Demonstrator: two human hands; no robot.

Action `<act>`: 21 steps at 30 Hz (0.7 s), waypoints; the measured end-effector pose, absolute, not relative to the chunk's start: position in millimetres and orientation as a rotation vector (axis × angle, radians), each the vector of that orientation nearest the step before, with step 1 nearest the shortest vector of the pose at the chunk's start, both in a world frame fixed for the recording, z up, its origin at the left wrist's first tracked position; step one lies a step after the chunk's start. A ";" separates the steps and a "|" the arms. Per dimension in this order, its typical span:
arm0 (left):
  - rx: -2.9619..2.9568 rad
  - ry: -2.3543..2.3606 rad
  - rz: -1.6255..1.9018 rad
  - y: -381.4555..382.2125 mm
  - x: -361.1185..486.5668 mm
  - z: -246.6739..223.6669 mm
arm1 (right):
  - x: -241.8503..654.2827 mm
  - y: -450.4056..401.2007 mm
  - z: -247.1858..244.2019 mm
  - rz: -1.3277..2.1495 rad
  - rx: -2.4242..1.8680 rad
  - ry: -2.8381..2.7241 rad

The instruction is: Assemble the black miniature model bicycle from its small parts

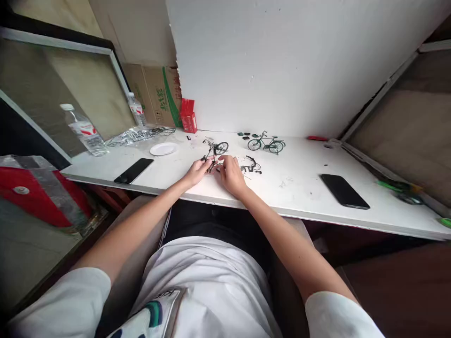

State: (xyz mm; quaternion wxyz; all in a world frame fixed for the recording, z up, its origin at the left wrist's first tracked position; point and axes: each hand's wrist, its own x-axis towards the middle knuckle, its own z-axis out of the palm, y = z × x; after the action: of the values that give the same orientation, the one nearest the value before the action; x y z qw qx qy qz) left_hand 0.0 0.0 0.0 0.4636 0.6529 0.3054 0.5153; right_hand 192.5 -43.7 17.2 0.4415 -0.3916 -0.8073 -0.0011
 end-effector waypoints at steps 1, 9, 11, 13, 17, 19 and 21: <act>1.599 0.749 1.268 -0.6 0.4 0.5 | 192.6 -43.6 17.4 -0.008 -0.976 -2.018; 1.564 0.723 1.286 -2.8 1.6 1.1 | 191.6 -41.6 18.0 0.044 -0.958 -2.032; 1.525 0.739 1.292 -3.2 2.6 1.8 | 191.1 -41.7 18.1 0.052 -0.981 -2.030; 1.456 0.760 1.292 -4.3 3.5 4.2 | 190.9 -42.4 18.3 0.052 -1.008 -2.039; 1.259 0.814 1.281 -9.4 3.2 13.2 | 190.9 -44.4 19.0 0.062 -1.020 -2.051; 1.173 0.856 1.289 -12.9 2.2 17.9 | 191.1 -44.6 19.1 0.065 -1.019 -2.046; 1.123 0.877 1.303 -16.1 1.5 21.5 | 191.2 -44.4 18.9 0.067 -1.013 -2.043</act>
State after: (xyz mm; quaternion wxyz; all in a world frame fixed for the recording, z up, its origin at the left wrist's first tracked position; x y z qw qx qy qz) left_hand 1.5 -16.1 21.5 0.5689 0.4784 0.3735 0.5550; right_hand 191.2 -44.4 18.9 0.4168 -0.4037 -0.8140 0.0266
